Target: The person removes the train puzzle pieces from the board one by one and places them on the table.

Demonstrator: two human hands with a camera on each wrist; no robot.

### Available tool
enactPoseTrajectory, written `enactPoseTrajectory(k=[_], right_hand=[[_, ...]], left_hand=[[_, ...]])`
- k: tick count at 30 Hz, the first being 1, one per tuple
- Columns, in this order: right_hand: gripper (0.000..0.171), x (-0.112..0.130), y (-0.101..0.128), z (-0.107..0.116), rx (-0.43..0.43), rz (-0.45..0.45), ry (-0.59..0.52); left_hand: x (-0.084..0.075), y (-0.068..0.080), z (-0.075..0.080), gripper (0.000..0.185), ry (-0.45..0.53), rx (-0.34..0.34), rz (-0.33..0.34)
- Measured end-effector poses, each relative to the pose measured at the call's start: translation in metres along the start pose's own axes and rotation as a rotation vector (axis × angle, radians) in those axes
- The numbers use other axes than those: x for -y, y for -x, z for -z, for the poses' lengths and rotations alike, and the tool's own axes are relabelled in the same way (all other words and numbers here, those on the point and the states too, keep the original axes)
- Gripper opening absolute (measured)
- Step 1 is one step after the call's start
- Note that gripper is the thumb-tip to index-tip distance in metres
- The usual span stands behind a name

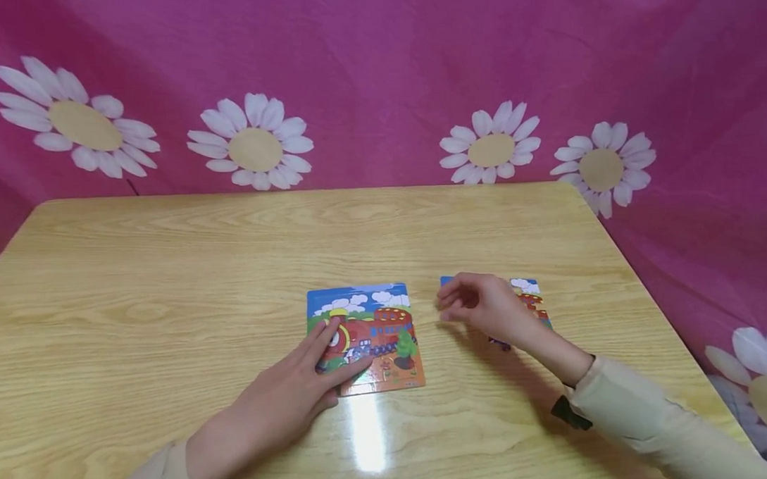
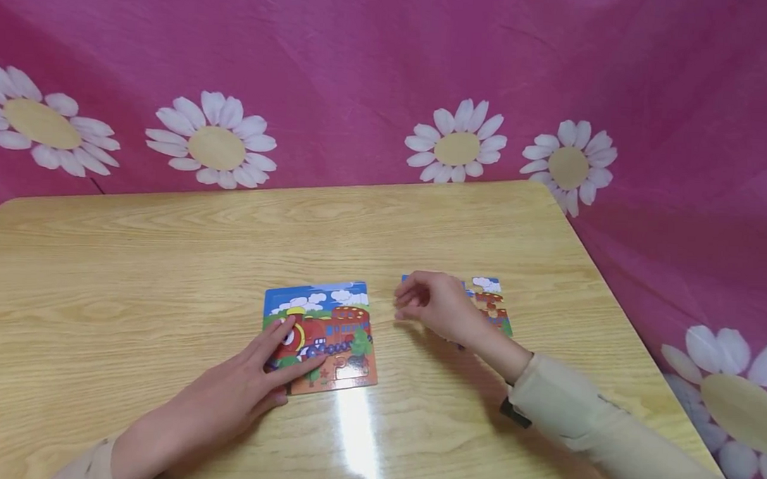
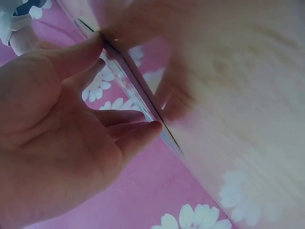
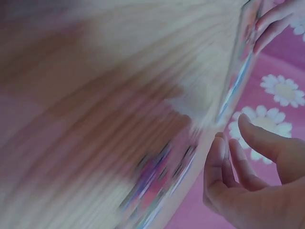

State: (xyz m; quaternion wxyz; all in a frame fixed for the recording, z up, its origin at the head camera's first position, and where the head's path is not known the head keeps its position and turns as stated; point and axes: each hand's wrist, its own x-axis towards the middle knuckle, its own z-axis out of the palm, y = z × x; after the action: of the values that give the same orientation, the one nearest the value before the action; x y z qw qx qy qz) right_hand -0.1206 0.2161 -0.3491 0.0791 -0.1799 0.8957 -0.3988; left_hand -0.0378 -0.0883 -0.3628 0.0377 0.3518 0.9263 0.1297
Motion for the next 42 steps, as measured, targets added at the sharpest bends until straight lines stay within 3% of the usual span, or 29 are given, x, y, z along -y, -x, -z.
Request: enactPoseTrajectory(k=[7,16,24,28,33,37,42], right_hand=[[0.018,0.039,-0.034,-0.038,0.090,-0.006,-0.116],[0.018,0.065,-0.055,-0.075,0.189,0.030,-0.089],[0.015,0.074,-0.057,-0.082,0.231,-0.006,-0.075],[0.017,0.076,-0.056,-0.083,0.219,-0.011,-0.077],[0.016,0.080,-0.052,-0.086,0.205,0.055,-0.051],[0.013,0.082,-0.048,-0.088,0.190,0.126,0.029],[0.014,0.078,-0.045,-0.090,0.175,0.150,0.068]], left_hand=[[0.005,0.014,0.006,0.048,0.051,0.031,0.116],[0.005,0.026,0.009,0.055,0.008,-0.014,0.056],[0.003,0.024,0.006,0.055,-0.007,-0.057,0.034],[0.004,0.024,0.005,0.055,-0.014,-0.045,0.038],[0.003,0.022,0.006,0.054,-0.008,-0.020,0.046],[0.002,0.022,0.006,0.053,0.002,-0.010,0.055],[0.002,0.021,0.006,0.054,0.019,0.003,0.064]])
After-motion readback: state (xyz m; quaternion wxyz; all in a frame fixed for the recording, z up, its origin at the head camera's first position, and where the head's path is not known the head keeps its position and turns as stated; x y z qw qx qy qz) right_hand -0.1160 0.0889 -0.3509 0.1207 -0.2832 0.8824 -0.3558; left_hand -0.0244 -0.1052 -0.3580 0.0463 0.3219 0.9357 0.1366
